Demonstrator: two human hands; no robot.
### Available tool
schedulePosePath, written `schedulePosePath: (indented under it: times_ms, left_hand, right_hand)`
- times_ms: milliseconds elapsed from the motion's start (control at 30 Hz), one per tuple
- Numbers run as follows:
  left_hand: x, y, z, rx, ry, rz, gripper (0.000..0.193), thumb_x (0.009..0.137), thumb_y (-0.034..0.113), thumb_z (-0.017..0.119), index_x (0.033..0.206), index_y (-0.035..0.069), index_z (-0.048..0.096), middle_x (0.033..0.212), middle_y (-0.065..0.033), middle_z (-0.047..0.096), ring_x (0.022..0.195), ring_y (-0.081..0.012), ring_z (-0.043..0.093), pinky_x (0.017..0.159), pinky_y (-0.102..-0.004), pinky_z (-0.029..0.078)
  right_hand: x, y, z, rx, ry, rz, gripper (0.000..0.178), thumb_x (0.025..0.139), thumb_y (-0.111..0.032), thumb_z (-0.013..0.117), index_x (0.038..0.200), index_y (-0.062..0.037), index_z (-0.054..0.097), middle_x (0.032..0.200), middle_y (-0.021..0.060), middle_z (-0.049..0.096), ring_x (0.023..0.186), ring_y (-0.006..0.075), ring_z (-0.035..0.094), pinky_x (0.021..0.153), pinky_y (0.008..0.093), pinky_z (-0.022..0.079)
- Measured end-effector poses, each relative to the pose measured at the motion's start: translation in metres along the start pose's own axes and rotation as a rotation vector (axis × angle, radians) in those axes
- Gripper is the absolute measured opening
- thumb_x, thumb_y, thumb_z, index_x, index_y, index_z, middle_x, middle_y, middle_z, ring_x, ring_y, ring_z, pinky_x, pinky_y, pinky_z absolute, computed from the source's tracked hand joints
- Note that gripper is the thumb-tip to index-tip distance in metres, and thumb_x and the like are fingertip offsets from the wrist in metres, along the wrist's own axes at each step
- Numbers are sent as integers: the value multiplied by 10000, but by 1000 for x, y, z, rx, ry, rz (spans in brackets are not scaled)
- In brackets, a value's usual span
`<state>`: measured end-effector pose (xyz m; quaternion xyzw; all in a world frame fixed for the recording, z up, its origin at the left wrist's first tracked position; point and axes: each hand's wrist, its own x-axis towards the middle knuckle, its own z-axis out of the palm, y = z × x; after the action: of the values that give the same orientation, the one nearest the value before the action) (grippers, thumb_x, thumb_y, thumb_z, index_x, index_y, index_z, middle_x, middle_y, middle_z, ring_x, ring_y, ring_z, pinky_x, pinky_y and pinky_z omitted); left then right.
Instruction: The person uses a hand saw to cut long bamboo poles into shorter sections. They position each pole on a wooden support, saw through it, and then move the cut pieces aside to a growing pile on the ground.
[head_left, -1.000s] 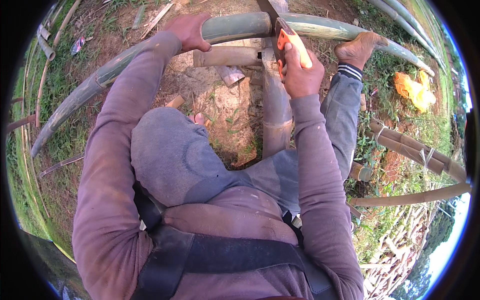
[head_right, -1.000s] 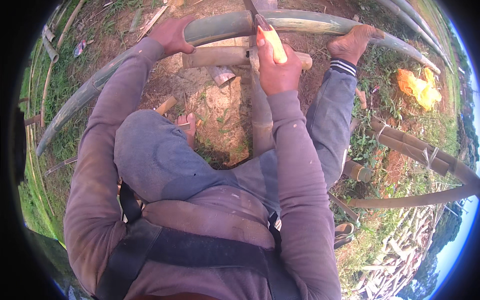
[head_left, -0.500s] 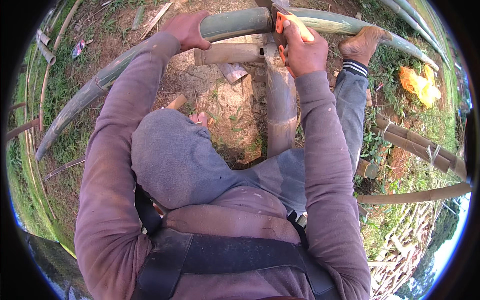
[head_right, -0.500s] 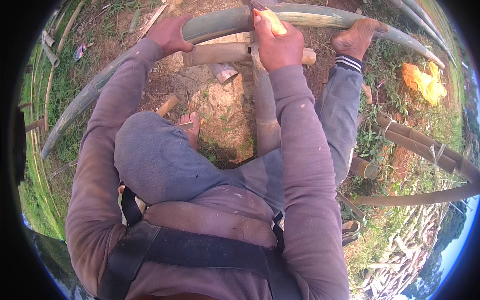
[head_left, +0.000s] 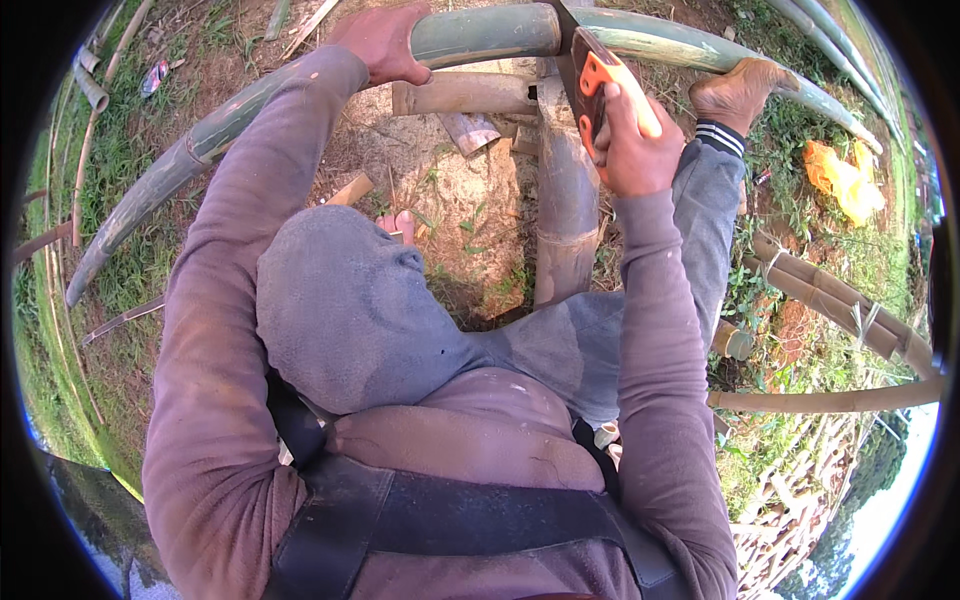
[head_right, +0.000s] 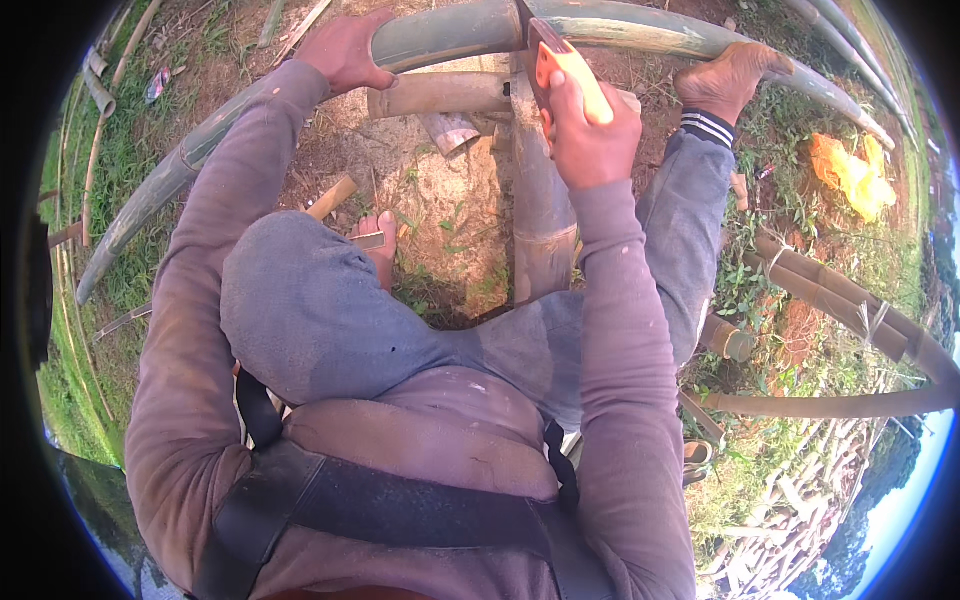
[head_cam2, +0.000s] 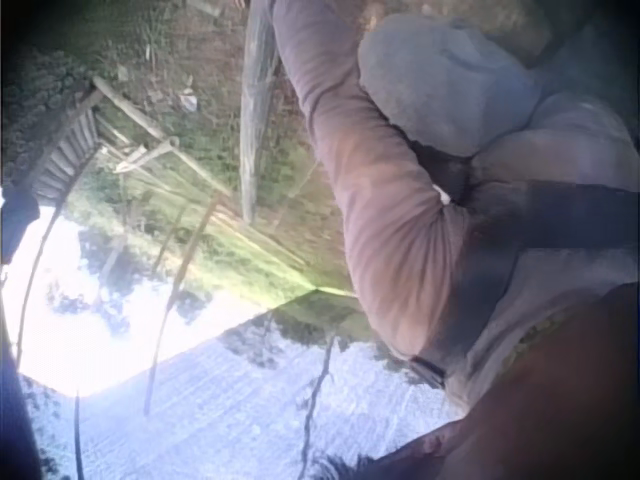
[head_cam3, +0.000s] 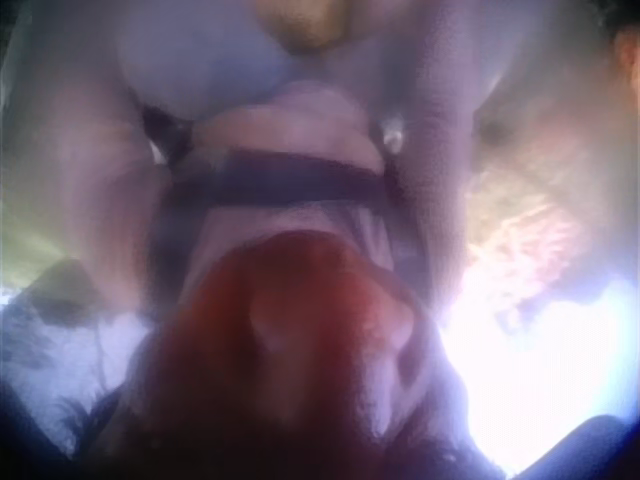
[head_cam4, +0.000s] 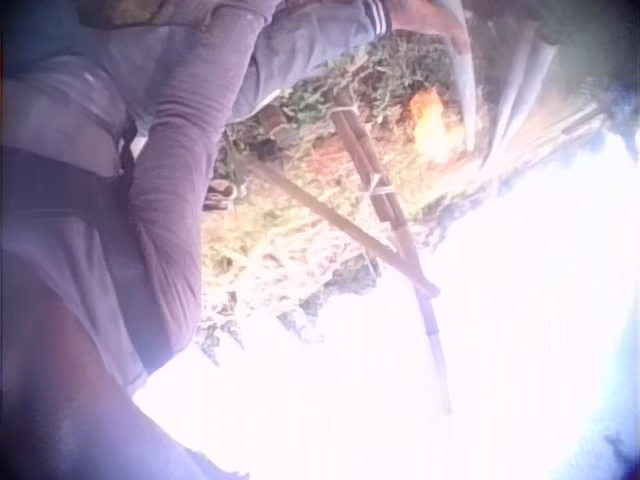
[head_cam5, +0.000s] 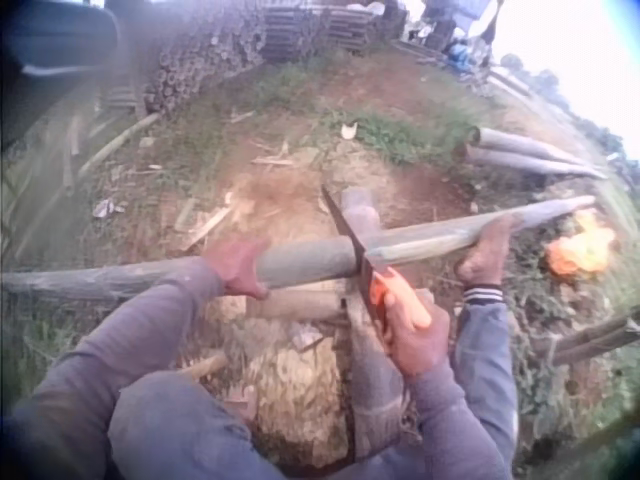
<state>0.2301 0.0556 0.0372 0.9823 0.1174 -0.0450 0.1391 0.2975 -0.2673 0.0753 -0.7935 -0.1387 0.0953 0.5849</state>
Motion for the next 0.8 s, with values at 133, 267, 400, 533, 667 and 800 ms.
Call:
schedulePosePath:
  times_ms: [133, 267, 400, 533, 667, 800]
  left_hand:
    - [-4, -18, 9, -6, 83, -17, 956, 629, 389, 858, 1488, 108, 546, 1168, -244, 739, 1101, -417, 711, 987, -505, 554]
    - [-7, -12, 0, -25, -32, -63, 956, 632, 394, 859, 1490, 114, 547, 1179, -228, 737, 1115, -424, 699, 995, -517, 546]
    - [-7, -11, -1, 37, -31, -14, 960, 624, 511, 867, 1428, 67, 588, 1319, -234, 669, 1243, -426, 625, 1065, -512, 500]
    - [-1, -14, 13, 8, 46, 9, 963, 628, 478, 864, 1457, 84, 571, 1297, -231, 684, 1228, -422, 638, 1053, -511, 510]
    - [-3, -9, 2, -23, 27, -20, 941, 636, 407, 853, 1485, 130, 554, 1183, -229, 735, 1134, -421, 692, 996, -520, 541]
    - [-10, -10, 1, -10, 11, -82, 921, 643, 402, 848, 1475, 131, 562, 1183, -229, 734, 1132, -423, 692, 995, -524, 537]
  right_hand:
    - [-2, -7, 11, 0, -12, 8, 278, 1002, -258, 759, 928, 4, 706, 718, -3, 661, 590, 48, 557, 526, 256, 442]
    - [-138, -9, -75, -93, -7, 95, 199, 1023, -173, 706, 992, 17, 655, 641, 8, 608, 521, 67, 564, 486, 248, 439]
    - [-194, -9, -98, -29, 80, 48, 210, 1026, -171, 688, 986, 28, 637, 621, 17, 587, 495, 77, 561, 467, 242, 437]
    - [-45, 8, -15, -2, 33, 91, 231, 1032, -209, 723, 981, 15, 698, 683, 7, 638, 538, 60, 562, 478, 228, 439]
    - [28, -1, 23, -23, 4, -38, 351, 990, -323, 768, 879, 3, 702, 690, 0, 655, 606, 62, 582, 543, 266, 462]
    - [-87, -5, -36, -28, -3, 103, 232, 1028, -199, 726, 926, 0, 664, 731, -3, 649, 609, 42, 570, 543, 234, 440]
